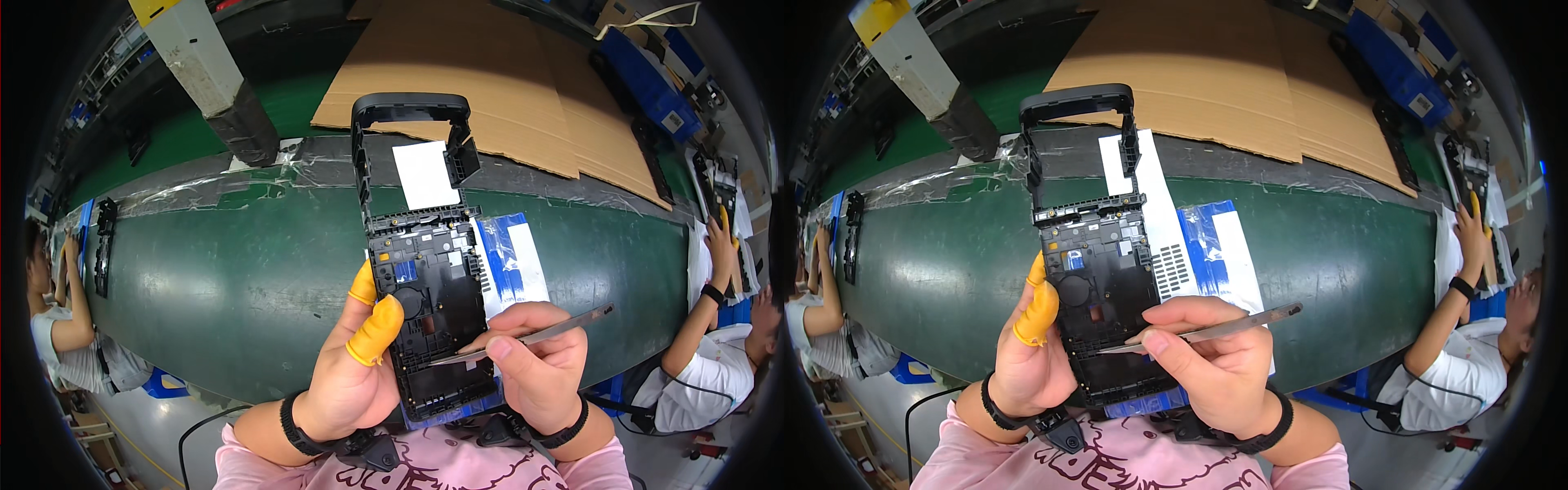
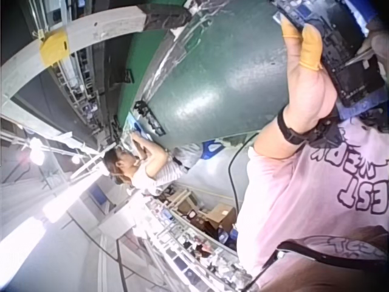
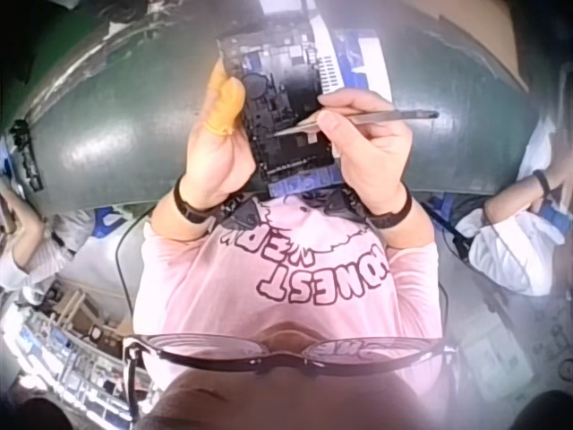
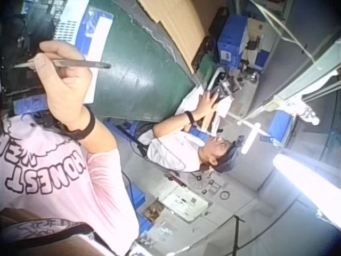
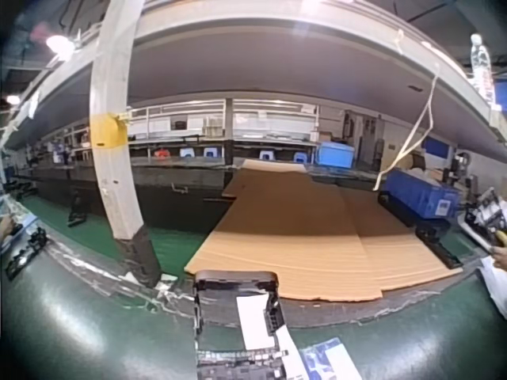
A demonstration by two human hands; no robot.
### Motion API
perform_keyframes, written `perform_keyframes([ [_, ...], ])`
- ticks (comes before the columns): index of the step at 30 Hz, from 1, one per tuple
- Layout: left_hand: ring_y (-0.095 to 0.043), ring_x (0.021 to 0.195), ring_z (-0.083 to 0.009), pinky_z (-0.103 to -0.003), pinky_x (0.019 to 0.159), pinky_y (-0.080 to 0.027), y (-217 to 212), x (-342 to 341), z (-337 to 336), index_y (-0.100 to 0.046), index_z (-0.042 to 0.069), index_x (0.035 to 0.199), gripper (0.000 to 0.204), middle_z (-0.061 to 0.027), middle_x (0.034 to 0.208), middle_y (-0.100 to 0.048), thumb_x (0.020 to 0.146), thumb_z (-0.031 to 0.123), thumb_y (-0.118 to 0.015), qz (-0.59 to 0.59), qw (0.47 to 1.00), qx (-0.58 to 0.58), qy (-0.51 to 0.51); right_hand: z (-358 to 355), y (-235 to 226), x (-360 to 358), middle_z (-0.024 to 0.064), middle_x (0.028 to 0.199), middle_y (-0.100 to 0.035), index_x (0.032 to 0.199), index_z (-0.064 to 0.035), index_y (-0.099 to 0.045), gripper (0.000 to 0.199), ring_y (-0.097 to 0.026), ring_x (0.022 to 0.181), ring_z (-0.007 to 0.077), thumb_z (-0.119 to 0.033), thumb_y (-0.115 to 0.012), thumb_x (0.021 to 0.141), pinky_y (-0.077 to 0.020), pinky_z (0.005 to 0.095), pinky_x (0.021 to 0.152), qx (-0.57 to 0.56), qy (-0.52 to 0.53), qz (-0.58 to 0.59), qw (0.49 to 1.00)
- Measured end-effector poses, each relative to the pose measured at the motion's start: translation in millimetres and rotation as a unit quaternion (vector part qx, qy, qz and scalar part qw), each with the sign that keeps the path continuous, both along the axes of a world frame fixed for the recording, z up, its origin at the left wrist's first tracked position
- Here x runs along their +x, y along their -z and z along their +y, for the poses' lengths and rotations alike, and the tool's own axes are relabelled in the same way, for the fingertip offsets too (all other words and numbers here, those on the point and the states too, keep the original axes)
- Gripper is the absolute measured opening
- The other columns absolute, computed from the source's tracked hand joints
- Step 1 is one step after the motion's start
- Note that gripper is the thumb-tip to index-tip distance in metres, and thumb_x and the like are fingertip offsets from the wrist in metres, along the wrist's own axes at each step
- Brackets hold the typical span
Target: Assembling electronic components into a plastic housing using tweezers and placing them onto a conveyor belt.
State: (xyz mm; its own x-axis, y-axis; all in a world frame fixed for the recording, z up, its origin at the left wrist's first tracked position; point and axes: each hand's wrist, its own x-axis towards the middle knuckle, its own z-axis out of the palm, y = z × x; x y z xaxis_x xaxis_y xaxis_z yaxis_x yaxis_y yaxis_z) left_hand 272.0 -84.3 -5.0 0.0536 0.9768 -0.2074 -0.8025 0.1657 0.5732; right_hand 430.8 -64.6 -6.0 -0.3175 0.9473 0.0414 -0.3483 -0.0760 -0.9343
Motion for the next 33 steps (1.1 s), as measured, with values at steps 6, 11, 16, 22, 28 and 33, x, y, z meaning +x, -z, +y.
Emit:
perform_keyframes([
  [6,-0.039,0.114,-0.0214,-0.036,0.094,-0.036,8,-6,-3,-0.014,0.015,0.134,0.086,-0.0078,0.127,-0.034,0.063,-0.018,-0.051,0.04,0.996,0.056,0.058,1,-2,0,0.0117,0.082,-0.061,0.095,0.0073,-0.054,0.018,-0.059,0.073,0.0132,0.003,-0.057,0.078,-0.0464,0.0218,0.064,-0.012,0.002,-0.01,1.0],
  [11,-0.039,0.115,-0.022,-0.036,0.093,-0.036,11,-7,-8,-0.011,0.016,0.134,0.092,-0.0085,0.127,-0.032,0.059,-0.021,-0.049,0.099,0.992,0.067,0.039,13,1,9,0.0096,0.079,-0.06,0.094,0.0061,-0.054,0.02,-0.054,0.063,0.009,0.004,-0.057,0.074,-0.042,0.0189,0.055,-0.023,0.04,0.048,0.998],
  [16,-0.043,0.111,-0.0268,-0.041,0.092,-0.038,2,-6,-4,-0.014,0.017,0.133,0.091,-0.0116,0.126,-0.035,0.059,-0.017,-0.054,0.041,0.996,0.075,-0.022,50,15,36,0.0085,0.071,-0.062,0.09,0.0023,-0.056,0.014,-0.046,0.051,0.0042,0.001,-0.056,0.076,-0.0331,0.0162,0.046,-0.013,0.1,-0.098,0.99],
  [22,-0.045,0.107,-0.0255,-0.042,0.091,-0.038,1,-4,4,-0.027,0.013,0.127,0.064,-0.0108,0.118,-0.043,0.071,0.005,-0.056,0.038,0.997,0.031,-0.065,60,35,40,0.007,0.068,-0.062,0.089,-0.0005,-0.058,0.013,-0.044,0.051,0.0031,-0.001,-0.059,0.076,-0.0315,0.0156,0.045,-0.075,0.058,-0.118,0.989],
  [28,-0.046,0.107,-0.0256,-0.042,0.09,-0.039,4,-6,6,-0.028,0.012,0.126,0.052,-0.0114,0.118,-0.043,0.08,0.016,-0.052,0.026,0.997,0.009,-0.077,61,37,37,0.0062,0.068,-0.061,0.088,0.0,-0.059,0.012,-0.044,0.051,0.0028,-0.001,-0.058,0.076,-0.0312,0.0159,0.045,-0.067,0.052,-0.148,0.985],
  [33,-0.046,0.106,-0.0246,-0.041,0.09,-0.038,8,-6,9,-0.035,0.007,0.123,0.042,-0.0111,0.118,-0.045,0.088,0.031,-0.039,0.027,0.997,-0.015,-0.07,60,33,41,0.0079,0.069,-0.061,0.09,0.0015,-0.058,0.014,-0.044,0.051,0.0035,0.001,-0.057,0.076,-0.0315,0.016,0.045,-0.092,0.046,-0.119,0.988],
])
